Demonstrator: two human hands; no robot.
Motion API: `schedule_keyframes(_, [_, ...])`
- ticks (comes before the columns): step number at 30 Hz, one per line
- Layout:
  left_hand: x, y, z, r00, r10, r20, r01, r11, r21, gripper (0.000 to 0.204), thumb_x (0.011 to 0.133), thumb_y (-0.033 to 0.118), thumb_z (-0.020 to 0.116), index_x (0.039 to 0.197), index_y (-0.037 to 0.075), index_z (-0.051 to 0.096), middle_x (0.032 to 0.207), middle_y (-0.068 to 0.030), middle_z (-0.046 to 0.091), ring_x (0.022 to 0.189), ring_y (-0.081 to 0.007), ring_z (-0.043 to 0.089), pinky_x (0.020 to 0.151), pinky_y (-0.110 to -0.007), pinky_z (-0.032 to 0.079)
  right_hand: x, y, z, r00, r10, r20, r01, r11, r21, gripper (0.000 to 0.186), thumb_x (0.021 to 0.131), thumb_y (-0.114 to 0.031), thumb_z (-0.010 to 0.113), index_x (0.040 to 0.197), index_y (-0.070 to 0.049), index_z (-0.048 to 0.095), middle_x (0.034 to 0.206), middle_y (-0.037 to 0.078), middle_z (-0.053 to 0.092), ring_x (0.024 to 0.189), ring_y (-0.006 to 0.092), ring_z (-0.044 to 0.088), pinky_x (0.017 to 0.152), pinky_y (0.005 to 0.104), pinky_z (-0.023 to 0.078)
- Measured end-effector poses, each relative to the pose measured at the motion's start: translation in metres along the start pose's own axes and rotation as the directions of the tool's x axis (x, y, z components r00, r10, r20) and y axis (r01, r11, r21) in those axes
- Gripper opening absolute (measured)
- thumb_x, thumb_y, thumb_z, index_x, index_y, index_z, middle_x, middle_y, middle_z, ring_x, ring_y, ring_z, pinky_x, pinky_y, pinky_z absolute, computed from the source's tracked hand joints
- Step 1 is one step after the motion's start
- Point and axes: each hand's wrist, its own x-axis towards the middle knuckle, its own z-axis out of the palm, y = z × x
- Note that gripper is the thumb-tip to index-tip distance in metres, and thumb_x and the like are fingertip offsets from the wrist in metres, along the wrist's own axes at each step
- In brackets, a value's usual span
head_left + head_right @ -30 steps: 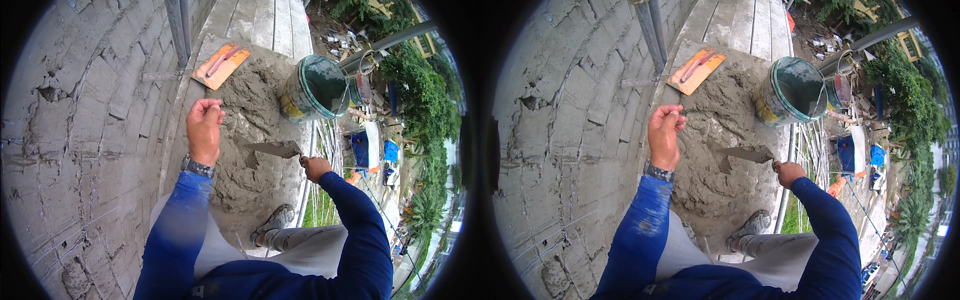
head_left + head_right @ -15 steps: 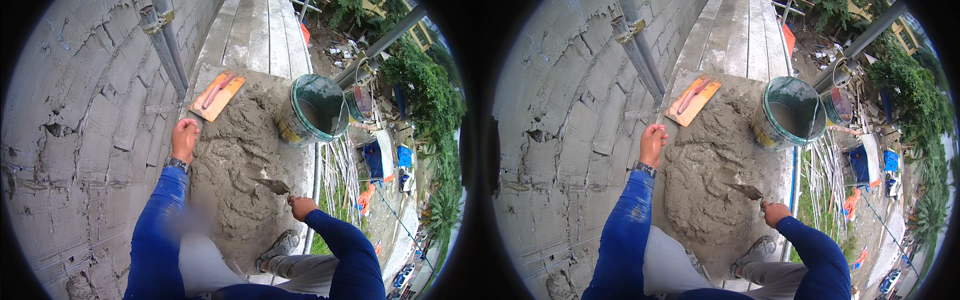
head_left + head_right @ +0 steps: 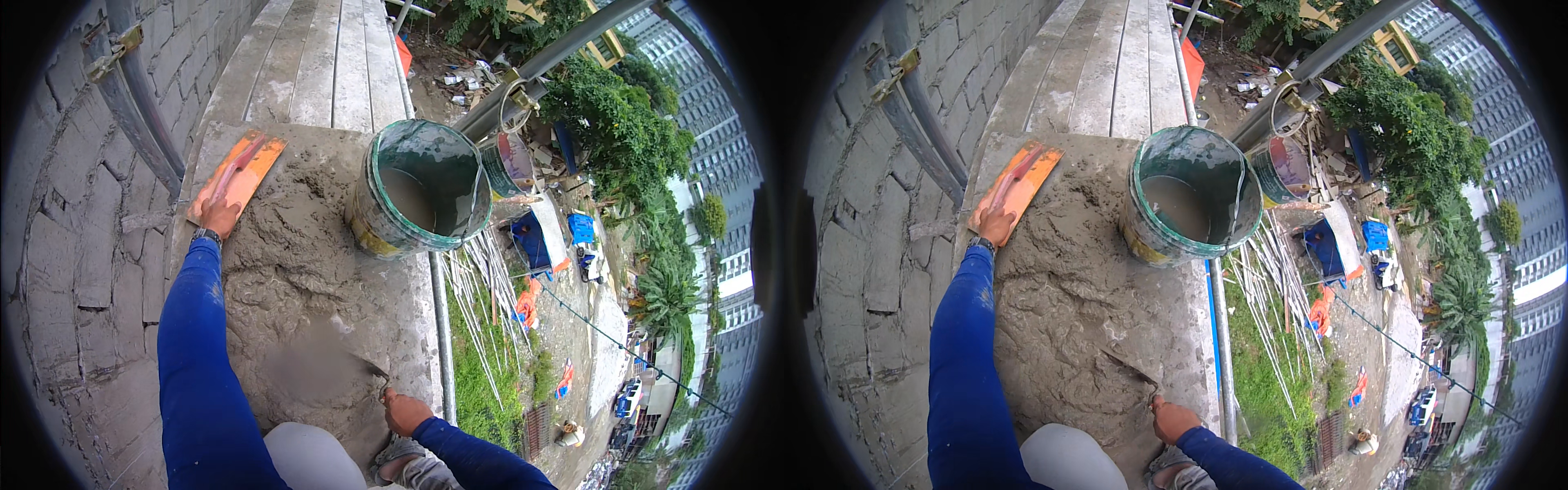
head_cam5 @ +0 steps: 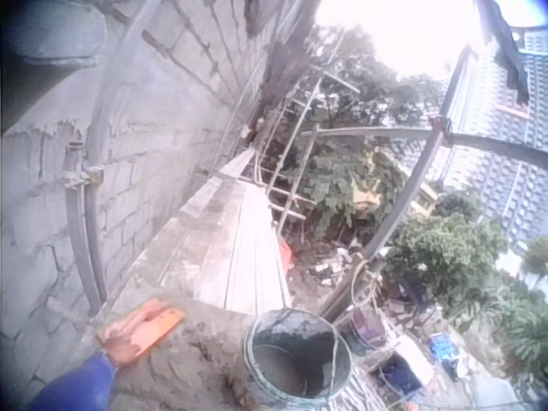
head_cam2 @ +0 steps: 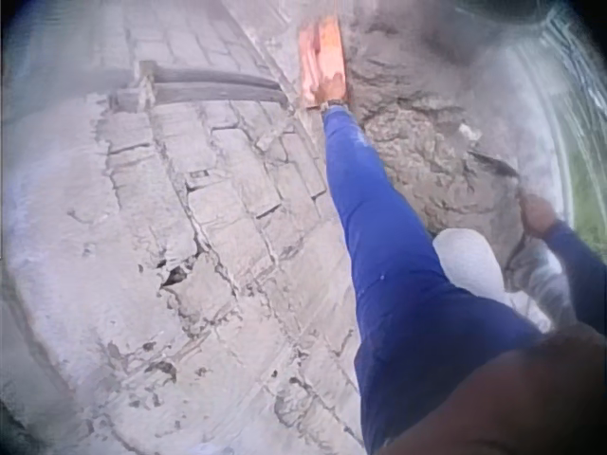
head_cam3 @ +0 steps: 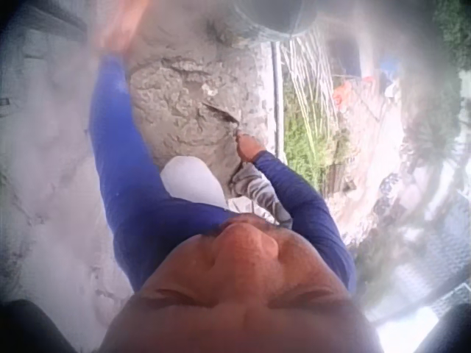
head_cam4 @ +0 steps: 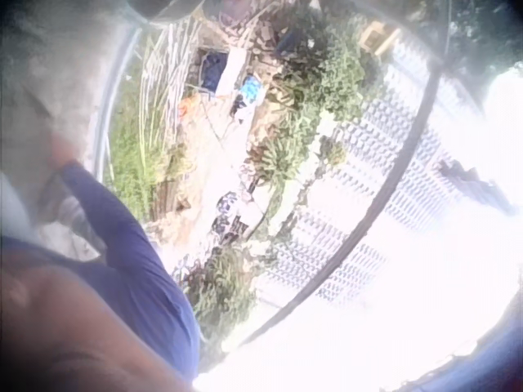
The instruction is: The person scoops wet cement from a bucket onto a wooden plank, mixes it with a trowel, and applies it to a stone wall using a trowel and a float. The person repeatedly smooths the applied cement on the wall surface.
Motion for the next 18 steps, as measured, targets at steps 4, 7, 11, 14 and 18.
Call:
schedule_keyframes(4, [-0.019,0.058,-0.009,0.981,-0.134,0.141,0.113,0.983,0.145,0.064,0.087,0.054,0.058,0.129,0.006,0.066,0.146,-0.0249,0.042,0.136,-0.0447,0.038,0.115,-0.05,0.03,0.005,0.015,0.0,1.0,-0.007,-0.026,0.008,0.999,0.038,0.03,0.092,-0.018,0.048,0.114,0.003,0.046,0.097,0.033,0.067,0.093,0.0489,0.066,0.084,0.0566,0.05])
schedule_keyframes(7, [-0.023,0.068,-0.053,0.967,-0.106,0.232,0.047,0.968,0.247,0.068,0.09,0.058,0.052,0.126,0.002,0.066,0.142,-0.023,0.045,0.133,-0.0435,0.041,0.114,-0.055,0.029,0.01,0.009,-0.003,1.0,-0.019,-0.01,0.019,1.0,0.02,0.031,0.091,-0.017,0.048,0.114,0.004,0.046,0.098,0.034,0.066,0.094,0.0502,0.065,0.084,0.0566,0.051])
schedule_keyframes(11, [-0.073,0.11,-0.103,0.955,0.066,0.288,-0.216,0.821,0.528,0.053,0.093,0.053,0.051,0.111,0.008,0.074,0.133,-0.016,0.055,0.128,-0.0335,0.049,0.111,-0.049,0.034,0.015,0.016,-0.003,0.999,-0.016,0.029,0.017,0.999,-0.032,0.036,0.09,-0.019,0.052,0.115,0.005,0.044,0.097,0.035,0.066,0.094,0.0507,0.065,0.084,0.0571,0.051])
schedule_keyframes(14, [-0.052,0.067,-0.096,0.95,-0.006,0.311,-0.178,0.809,0.56,0.059,0.09,0.057,0.054,0.118,0.008,0.072,0.138,-0.0186,0.055,0.13,-0.0375,0.049,0.111,-0.051,0.036,0.022,0.016,0.001,0.99,-0.14,0.019,0.14,0.99,0.001,0.04,0.088,-0.021,0.056,0.115,0.005,0.043,0.092,0.037,0.065,0.089,0.0524,0.065,0.08,0.0583,0.051])
schedule_keyframes(18, [-0.039,0.033,-0.049,0.96,0.082,0.268,-0.157,0.95,0.27,0.059,0.09,0.056,0.055,0.116,0.007,0.072,0.135,-0.0199,0.058,0.125,-0.0355,0.055,0.106,-0.044,0.043,0.02,0.025,-0.005,0.997,-0.073,0.017,0.075,0.993,-0.095,0.033,0.088,-0.018,0.052,0.11,0.006,0.047,0.093,0.036,0.066,0.09,0.0509,0.065,0.083,0.0567,0.051])
